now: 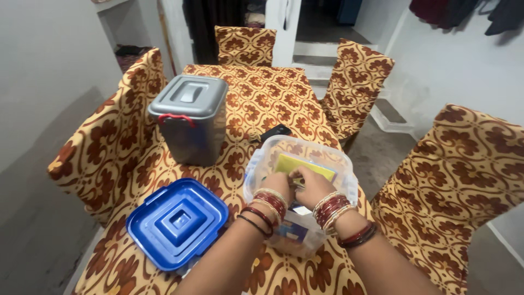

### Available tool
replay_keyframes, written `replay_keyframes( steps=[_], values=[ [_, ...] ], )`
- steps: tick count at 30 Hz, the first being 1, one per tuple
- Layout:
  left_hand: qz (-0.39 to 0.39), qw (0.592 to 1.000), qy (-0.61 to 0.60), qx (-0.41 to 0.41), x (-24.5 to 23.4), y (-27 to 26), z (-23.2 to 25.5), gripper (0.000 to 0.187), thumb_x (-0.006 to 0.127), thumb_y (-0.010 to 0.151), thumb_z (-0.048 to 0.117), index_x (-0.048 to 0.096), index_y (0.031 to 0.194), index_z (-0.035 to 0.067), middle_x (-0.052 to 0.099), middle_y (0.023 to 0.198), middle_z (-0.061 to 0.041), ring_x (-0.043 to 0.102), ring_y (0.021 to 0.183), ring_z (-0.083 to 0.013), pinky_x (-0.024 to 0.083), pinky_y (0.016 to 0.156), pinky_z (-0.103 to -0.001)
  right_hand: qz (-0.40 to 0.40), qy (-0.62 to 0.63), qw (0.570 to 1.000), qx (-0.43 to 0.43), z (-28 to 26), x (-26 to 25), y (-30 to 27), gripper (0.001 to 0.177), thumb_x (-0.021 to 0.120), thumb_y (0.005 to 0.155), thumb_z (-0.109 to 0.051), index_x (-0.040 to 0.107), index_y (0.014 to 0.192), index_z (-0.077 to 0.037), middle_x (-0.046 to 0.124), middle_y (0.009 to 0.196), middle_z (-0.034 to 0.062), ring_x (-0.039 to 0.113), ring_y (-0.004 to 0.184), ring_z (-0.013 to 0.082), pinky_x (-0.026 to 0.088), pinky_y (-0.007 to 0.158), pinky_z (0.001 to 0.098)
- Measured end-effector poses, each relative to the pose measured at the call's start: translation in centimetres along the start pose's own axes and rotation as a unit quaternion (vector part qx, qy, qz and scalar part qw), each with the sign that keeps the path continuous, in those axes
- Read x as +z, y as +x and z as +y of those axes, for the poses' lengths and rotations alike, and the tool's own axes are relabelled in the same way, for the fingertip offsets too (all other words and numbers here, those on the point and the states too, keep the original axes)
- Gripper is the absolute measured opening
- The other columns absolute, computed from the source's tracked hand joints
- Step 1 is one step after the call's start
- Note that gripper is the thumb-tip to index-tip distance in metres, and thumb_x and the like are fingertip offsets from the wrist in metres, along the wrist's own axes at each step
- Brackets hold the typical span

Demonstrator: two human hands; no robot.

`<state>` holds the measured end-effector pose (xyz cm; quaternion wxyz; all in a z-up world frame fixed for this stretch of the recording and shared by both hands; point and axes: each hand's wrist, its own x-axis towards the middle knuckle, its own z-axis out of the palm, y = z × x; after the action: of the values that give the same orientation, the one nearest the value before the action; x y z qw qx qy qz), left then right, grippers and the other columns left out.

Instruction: The person wipes a blue plastic lid with a white cloth, then places various items including a bottle, packets, and a sponge into a clear plastic container. The person closes the container with the blue lid and moves a metal bin on the table.

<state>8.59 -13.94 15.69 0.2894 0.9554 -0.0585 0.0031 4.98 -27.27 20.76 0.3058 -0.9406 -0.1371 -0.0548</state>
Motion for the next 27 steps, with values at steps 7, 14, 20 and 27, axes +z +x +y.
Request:
replay_keyframes(
  steps=[7,14,20,27],
  values=[
    [0.076,0.995,-0.059,-0.015,-5.0,-2.5,-2.2,0.026,0.064,0.090,0.029,0.075,0.107,0.012,0.073,0.100,-0.021,0.070,0.095,-0.0401,0.056,0.084,-0.050,-0.002,0.071,0.996,-0.046,-3.6,1.6,1.1,0.037,0.066,0.077,-0.003,0.064,0.113,-0.008,0.076,0.107,0.0106,0.076,0.101,0.0253,0.059,0.088,0.0353],
    [0.051,0.994,-0.071,-0.064,-9.2,-5.9,-6.4,0.027,0.067,0.087,0.032,0.077,0.106,0.015,0.075,0.099,-0.018,0.072,0.095,-0.0354,0.057,0.088,-0.045,-0.030,0.039,0.995,-0.086,-8.4,5.0,1.7,0.035,0.067,0.078,-0.005,0.065,0.113,-0.009,0.075,0.105,0.0117,0.075,0.094,0.0267,0.059,0.085,0.0367],
    [0.045,0.995,-0.057,-0.075,-8.1,-7.2,-13.8,0.030,0.063,0.092,0.029,0.074,0.116,0.014,0.075,0.105,-0.019,0.071,0.099,-0.0361,0.056,0.089,-0.045,-0.056,0.048,0.981,-0.179,-11.2,10.1,1.6,0.032,0.067,0.080,-0.005,0.068,0.112,-0.008,0.073,0.106,0.0150,0.072,0.099,0.0310,0.058,0.088,0.0377],
    [-0.130,0.954,0.047,-0.267,-3.7,-11.9,-22.6,0.041,0.065,0.098,0.039,0.067,0.128,0.012,0.064,0.130,-0.017,0.061,0.125,-0.0372,0.053,0.103,-0.044,-0.219,0.036,0.953,-0.204,-13.3,16.7,-0.5,0.043,0.073,0.078,-0.010,0.065,0.120,-0.009,0.068,0.123,0.0127,0.064,0.117,0.0281,0.049,0.105,0.0372]
  ],
)
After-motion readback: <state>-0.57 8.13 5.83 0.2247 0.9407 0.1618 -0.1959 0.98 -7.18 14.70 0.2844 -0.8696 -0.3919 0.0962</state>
